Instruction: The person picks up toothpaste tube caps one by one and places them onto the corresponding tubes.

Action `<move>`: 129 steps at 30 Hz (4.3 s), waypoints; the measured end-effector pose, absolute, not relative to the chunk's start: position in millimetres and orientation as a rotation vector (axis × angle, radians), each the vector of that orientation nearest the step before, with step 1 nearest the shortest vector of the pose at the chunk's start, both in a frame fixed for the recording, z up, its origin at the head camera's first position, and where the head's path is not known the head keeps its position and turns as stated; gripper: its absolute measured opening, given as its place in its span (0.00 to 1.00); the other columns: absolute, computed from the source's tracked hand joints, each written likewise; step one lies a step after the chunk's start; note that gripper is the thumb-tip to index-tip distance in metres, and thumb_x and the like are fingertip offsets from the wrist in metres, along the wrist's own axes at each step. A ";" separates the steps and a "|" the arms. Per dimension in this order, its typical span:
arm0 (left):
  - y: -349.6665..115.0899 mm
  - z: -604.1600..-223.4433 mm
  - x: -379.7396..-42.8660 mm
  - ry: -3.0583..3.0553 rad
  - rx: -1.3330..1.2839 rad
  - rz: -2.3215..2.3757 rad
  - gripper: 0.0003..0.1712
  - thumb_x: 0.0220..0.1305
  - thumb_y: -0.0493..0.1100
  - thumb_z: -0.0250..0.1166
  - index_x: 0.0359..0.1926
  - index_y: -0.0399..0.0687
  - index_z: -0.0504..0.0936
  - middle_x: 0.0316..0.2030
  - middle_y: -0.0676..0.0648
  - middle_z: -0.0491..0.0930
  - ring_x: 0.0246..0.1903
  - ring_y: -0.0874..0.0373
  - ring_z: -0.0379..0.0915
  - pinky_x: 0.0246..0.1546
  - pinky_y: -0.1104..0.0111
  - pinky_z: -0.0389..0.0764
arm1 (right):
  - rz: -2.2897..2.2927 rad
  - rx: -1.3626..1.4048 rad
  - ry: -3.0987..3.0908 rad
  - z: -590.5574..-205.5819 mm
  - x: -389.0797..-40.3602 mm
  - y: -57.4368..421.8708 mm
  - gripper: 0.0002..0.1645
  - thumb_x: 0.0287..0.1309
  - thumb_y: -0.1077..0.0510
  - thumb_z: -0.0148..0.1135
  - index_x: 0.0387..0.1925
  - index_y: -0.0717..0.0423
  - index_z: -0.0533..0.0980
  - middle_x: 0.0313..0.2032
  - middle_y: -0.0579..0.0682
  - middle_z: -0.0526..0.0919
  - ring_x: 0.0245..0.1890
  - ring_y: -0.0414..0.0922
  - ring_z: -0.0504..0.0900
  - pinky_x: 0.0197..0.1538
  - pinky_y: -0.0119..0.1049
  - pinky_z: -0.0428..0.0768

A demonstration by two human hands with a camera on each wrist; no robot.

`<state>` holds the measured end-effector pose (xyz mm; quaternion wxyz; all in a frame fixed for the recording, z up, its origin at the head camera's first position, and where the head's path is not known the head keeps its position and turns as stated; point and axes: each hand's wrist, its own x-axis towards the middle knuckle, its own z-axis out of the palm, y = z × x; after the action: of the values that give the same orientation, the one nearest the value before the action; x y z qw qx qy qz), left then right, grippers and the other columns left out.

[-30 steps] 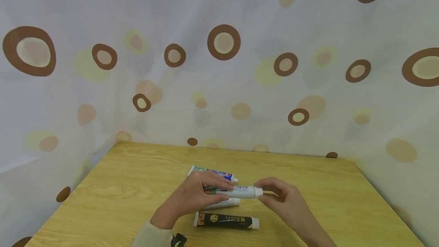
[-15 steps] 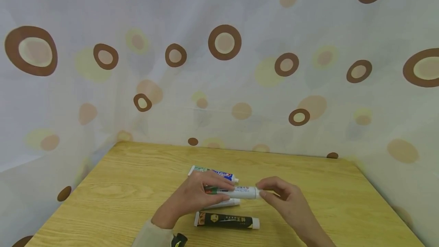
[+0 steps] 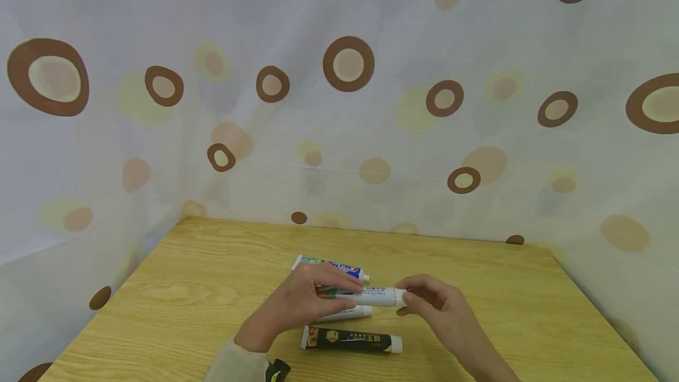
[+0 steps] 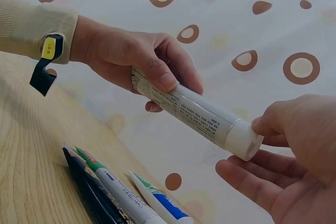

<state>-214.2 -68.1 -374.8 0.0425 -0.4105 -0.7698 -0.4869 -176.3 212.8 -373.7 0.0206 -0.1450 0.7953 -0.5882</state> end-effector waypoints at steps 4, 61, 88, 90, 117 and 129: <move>-68.3 -375.2 -214.8 -2.337 -1.269 -1.499 0.14 0.59 0.45 0.73 0.47 0.53 0.89 0.48 0.50 0.87 0.49 0.60 0.82 0.37 0.73 0.84 | -1.815 -0.446 2.458 -373.7 -176.4 213.1 0.22 0.70 0.50 0.58 0.55 0.62 0.75 0.51 0.62 0.81 0.41 0.48 0.86 0.50 0.38 0.85; -64.4 -369.5 -211.9 -2.172 -1.425 -1.222 0.12 0.58 0.38 0.73 0.45 0.46 0.89 0.47 0.47 0.87 0.47 0.57 0.83 0.29 0.81 0.81 | -1.767 -0.415 2.635 -366.6 -169.8 207.8 0.11 0.61 0.60 0.67 0.46 0.52 0.82 0.48 0.51 0.85 0.48 0.40 0.85 0.51 0.31 0.83; -62.6 -369.0 -211.0 -2.156 -1.372 -1.229 0.12 0.57 0.39 0.73 0.44 0.47 0.90 0.46 0.48 0.88 0.46 0.58 0.83 0.31 0.80 0.81 | -1.819 -0.422 2.671 -367.4 -171.0 211.6 0.14 0.65 0.50 0.64 0.47 0.52 0.82 0.49 0.51 0.86 0.46 0.37 0.85 0.49 0.29 0.82; -62.6 -369.2 -211.2 -2.160 -1.373 -1.244 0.11 0.58 0.38 0.73 0.43 0.47 0.90 0.46 0.49 0.88 0.47 0.58 0.83 0.31 0.80 0.82 | -1.824 -0.434 2.654 -367.5 -171.0 212.3 0.14 0.66 0.50 0.63 0.47 0.52 0.82 0.50 0.51 0.85 0.47 0.37 0.84 0.50 0.29 0.82; -74.6 -380.4 -222.1 -2.273 -1.259 -1.275 0.09 0.61 0.41 0.72 0.43 0.50 0.90 0.45 0.50 0.88 0.40 0.62 0.82 0.21 0.78 0.76 | -1.800 -0.411 2.716 -364.6 -177.1 237.1 0.16 0.68 0.52 0.61 0.48 0.59 0.79 0.44 0.46 0.85 0.42 0.39 0.86 0.49 0.32 0.83; -81.9 -391.6 -230.8 -2.418 -1.098 -1.390 0.09 0.63 0.43 0.70 0.43 0.51 0.90 0.45 0.49 0.88 0.42 0.59 0.83 0.34 0.75 0.83 | -1.552 -0.376 2.788 -364.1 -182.1 251.7 0.13 0.67 0.51 0.61 0.47 0.53 0.80 0.47 0.50 0.84 0.44 0.34 0.82 0.47 0.31 0.82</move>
<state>-230.8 -81.9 -391.6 0.0719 -0.3654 -0.8046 -0.4626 -182.1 251.7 -364.1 -0.0358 -0.1169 0.8673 -0.4826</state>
